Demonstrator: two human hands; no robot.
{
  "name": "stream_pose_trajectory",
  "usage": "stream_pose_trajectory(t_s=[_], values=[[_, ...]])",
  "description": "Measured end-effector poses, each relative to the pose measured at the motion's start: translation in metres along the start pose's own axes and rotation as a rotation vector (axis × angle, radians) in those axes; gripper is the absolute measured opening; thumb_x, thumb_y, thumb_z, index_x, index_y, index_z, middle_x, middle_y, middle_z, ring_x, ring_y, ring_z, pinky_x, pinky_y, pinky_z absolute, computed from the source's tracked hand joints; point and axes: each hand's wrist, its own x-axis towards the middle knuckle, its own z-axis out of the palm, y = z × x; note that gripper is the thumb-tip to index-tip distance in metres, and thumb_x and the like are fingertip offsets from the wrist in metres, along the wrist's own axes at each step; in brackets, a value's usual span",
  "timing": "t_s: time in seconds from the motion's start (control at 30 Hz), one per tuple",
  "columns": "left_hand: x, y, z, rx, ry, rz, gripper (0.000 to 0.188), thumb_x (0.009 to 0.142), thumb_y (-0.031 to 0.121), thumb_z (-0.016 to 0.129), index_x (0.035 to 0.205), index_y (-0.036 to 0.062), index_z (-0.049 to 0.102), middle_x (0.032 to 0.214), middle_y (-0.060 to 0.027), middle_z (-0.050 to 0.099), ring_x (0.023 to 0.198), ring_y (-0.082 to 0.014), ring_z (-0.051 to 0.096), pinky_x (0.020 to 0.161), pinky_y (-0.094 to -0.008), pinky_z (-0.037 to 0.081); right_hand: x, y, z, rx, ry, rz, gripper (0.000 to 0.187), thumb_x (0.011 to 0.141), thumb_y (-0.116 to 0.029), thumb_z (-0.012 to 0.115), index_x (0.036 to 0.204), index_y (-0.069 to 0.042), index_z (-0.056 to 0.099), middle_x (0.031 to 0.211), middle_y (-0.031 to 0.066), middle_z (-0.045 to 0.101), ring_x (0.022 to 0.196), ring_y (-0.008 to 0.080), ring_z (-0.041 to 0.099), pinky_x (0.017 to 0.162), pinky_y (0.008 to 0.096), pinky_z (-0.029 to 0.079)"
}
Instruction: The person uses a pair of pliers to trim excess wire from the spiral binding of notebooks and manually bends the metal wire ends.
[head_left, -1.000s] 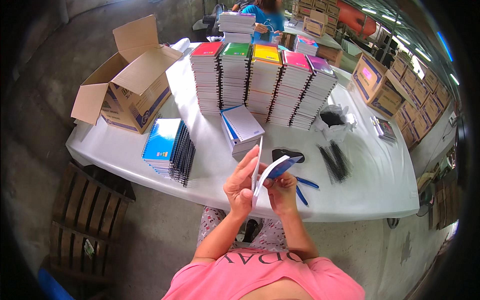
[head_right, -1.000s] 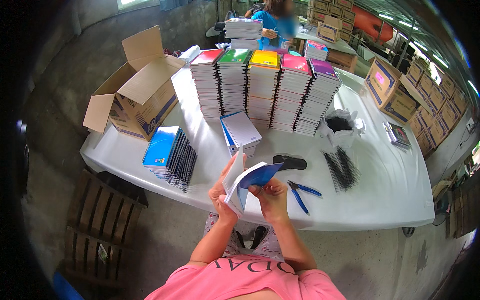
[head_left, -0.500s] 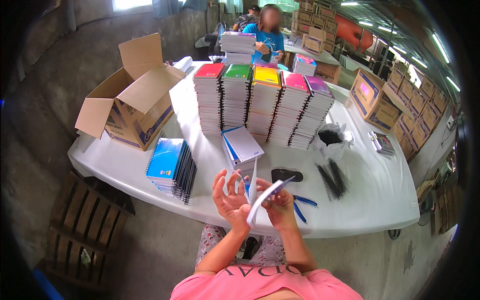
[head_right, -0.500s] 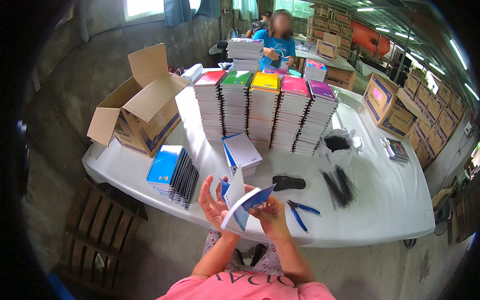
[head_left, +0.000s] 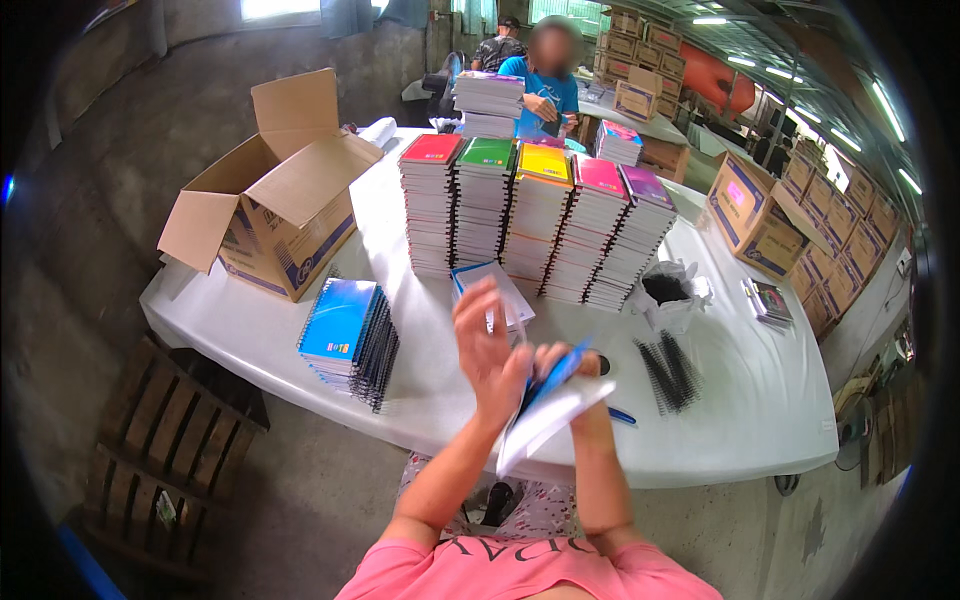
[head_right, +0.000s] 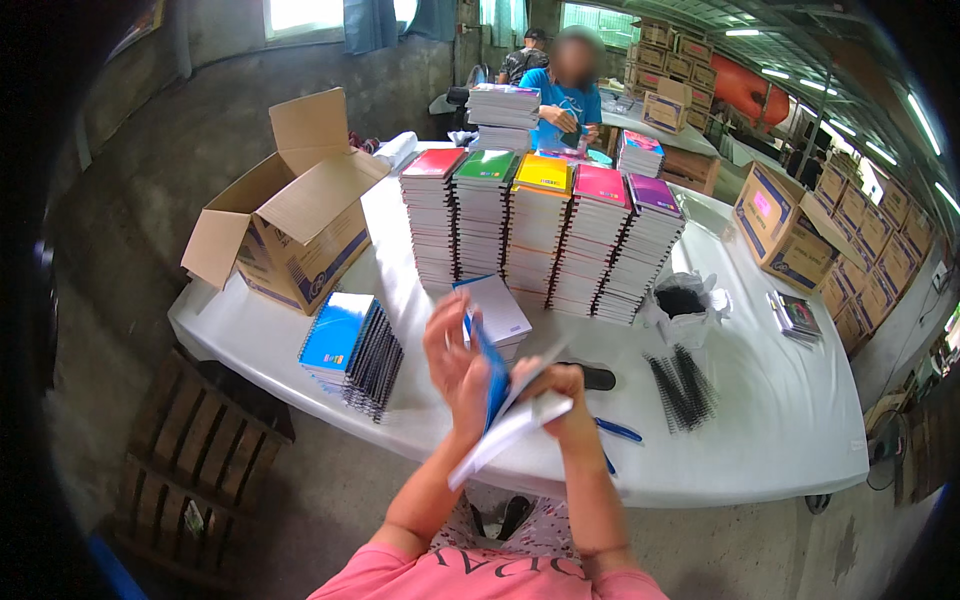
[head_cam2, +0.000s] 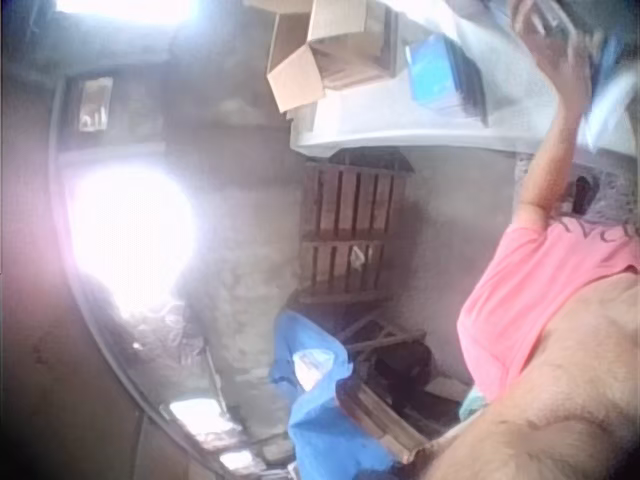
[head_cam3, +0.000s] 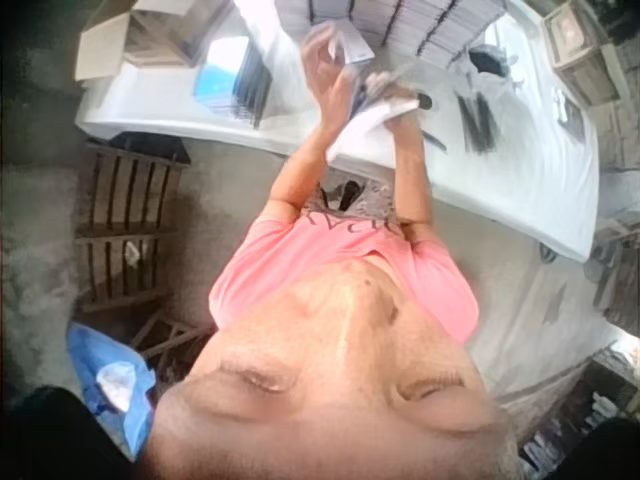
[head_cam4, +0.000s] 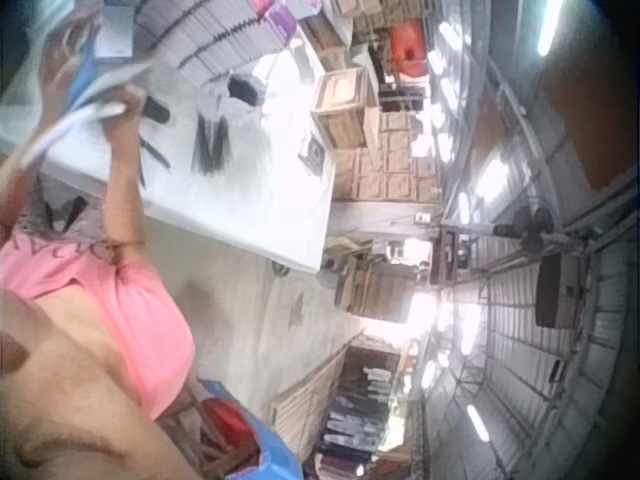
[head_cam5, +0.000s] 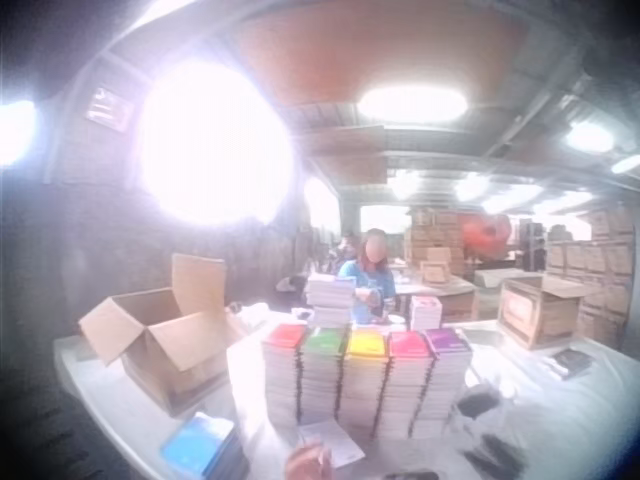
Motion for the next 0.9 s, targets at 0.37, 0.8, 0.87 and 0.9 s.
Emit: stream_pose_trajectory(t_s=[0.37, 0.8, 0.87, 0.9], values=[[0.041, -0.018, -0.081, 0.718, 0.083, -0.367, 0.044, 0.086, 0.023, 0.065, 0.125, 0.0067, 0.054, 0.128, -0.0122, 0.051, 0.126, -0.0224, 0.042, 0.104, -0.0385, 0.032, 0.121, 0.027, -0.067, -0.925, -0.022, 0.781, 0.022, 0.072, -0.001, 0.074, 0.093, -0.001, 0.066, 0.082, 0.002, 0.066, 0.07, 0.0097, 0.059, 0.067, 0.0253, 0.048], [-0.013, 0.026, -0.057, 0.506, -0.417, -0.651, 0.033, 0.079, 0.005, 0.071, 0.109, -0.0005, 0.06, 0.105, -0.0127, 0.063, 0.091, -0.0206, 0.059, 0.08, -0.0294, 0.046, -0.014, 0.011, -0.005, -0.626, 0.133, 0.106, 0.092, 0.069, -0.013, 0.082, 0.14, -0.008, 0.025, 0.112, 0.0085, 0.058, 0.101, 0.0171, 0.056, 0.09, 0.0336, 0.043], [-0.008, 0.037, -0.061, 0.855, -0.528, -0.377, 0.026, 0.073, 0.001, 0.071, 0.097, 0.0002, 0.061, 0.092, -0.0161, 0.063, 0.08, -0.0319, 0.062, 0.071, -0.0363, 0.049, -0.043, -0.005, -0.016, -1.007, -0.026, 0.021, 0.112, 0.067, -0.018, 0.083, 0.148, -0.013, 0.006, 0.121, 0.0126, 0.054, 0.11, 0.0239, 0.054, 0.097, 0.0388, 0.04], [-0.004, 0.045, -0.058, 1.047, -0.654, -0.42, 0.019, 0.074, 0.001, 0.068, 0.091, 0.001, 0.059, 0.088, -0.0155, 0.063, 0.079, -0.0337, 0.062, 0.071, -0.0378, 0.048, -0.051, -0.011, -0.039, -0.956, 0.037, 0.066, 0.113, 0.07, -0.033, 0.08, 0.15, -0.02, 0.002, 0.127, 0.0156, 0.05, 0.124, 0.0316, 0.044, 0.104, 0.0476, 0.031]])
